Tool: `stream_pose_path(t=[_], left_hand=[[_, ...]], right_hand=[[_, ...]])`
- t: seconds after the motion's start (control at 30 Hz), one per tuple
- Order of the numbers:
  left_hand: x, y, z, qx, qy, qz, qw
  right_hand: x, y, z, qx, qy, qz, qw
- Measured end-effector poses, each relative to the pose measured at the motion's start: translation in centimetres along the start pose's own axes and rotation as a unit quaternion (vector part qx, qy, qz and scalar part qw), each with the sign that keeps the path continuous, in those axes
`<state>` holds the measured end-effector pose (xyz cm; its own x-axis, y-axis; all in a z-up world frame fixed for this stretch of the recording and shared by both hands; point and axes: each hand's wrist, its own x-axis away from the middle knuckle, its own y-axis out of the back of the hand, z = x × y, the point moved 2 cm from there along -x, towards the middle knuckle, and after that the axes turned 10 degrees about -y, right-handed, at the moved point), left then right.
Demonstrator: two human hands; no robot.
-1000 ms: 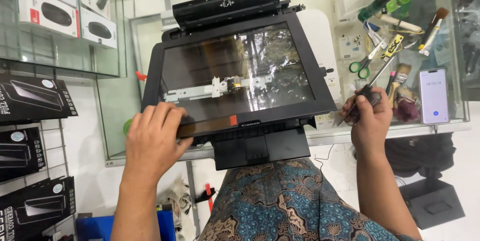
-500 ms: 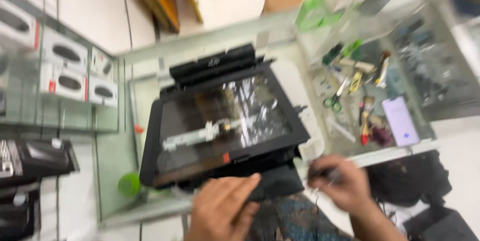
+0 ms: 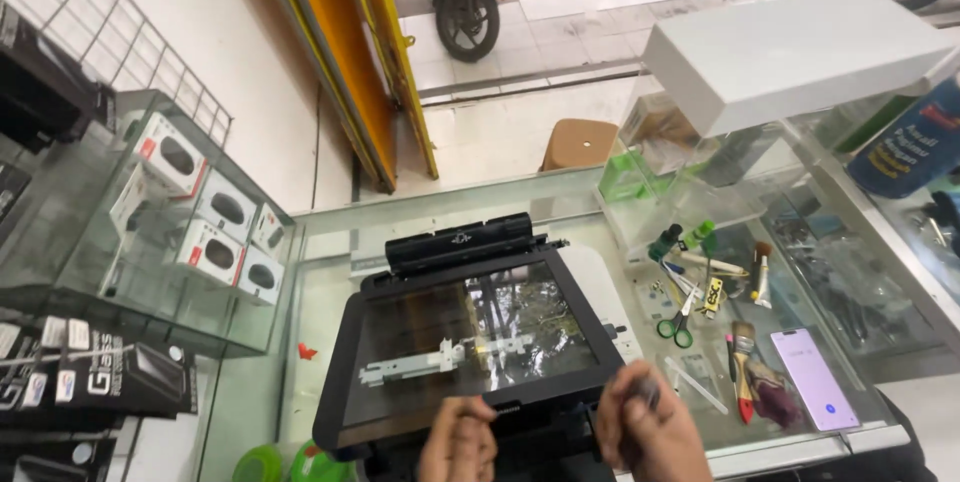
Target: Disassembling a printer to access internal components using a screwdriver
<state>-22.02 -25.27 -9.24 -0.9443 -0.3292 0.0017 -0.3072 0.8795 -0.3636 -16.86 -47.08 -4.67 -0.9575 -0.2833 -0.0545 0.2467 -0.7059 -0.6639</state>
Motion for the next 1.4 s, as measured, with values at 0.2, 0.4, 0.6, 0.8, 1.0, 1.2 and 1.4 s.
stream_pose_path(t=[0.2, 0.4, 0.6, 0.8, 1.0, 1.2, 1.4], left_hand=[[1.2, -4.4, -6.2, -0.270, 0.068, 0.182, 0.943], [0.8, -4.3, -7.8, -0.034, -0.119, 0.074, 0.990], [0.7, -4.2, -7.6, 0.135, -0.167, 0.075, 0.974], [0.2, -5.3, -7.4, 0.171, -0.172, 0.026, 0.970], [-0.2, -5.4, -7.6, 0.140, -0.195, 0.033, 0.970], [-0.1, -6.9, -7.4, 0.139, -0.181, 0.044, 0.973], [0.0, -7.5, -7.5, 0.114, -0.176, 0.118, 0.971]], right_hand=[[-2.3, -2.0, 2.1, -0.123, -0.015, -0.078, 0.989], [-1.3, 0.3, 1.1, -0.013, -0.019, -0.129, 0.991], [-1.8, -0.2, 3.4, -0.090, 0.022, -0.111, 0.989], [-2.0, 1.4, 1.5, -0.122, -0.015, -0.135, 0.983], [-1.5, 1.4, 1.0, -0.133, -0.030, -0.142, 0.980], [-0.7, -0.8, 1.3, -0.087, -0.027, -0.095, 0.991], [1.3, 0.9, -1.5, -0.011, -0.045, -0.070, 0.997]])
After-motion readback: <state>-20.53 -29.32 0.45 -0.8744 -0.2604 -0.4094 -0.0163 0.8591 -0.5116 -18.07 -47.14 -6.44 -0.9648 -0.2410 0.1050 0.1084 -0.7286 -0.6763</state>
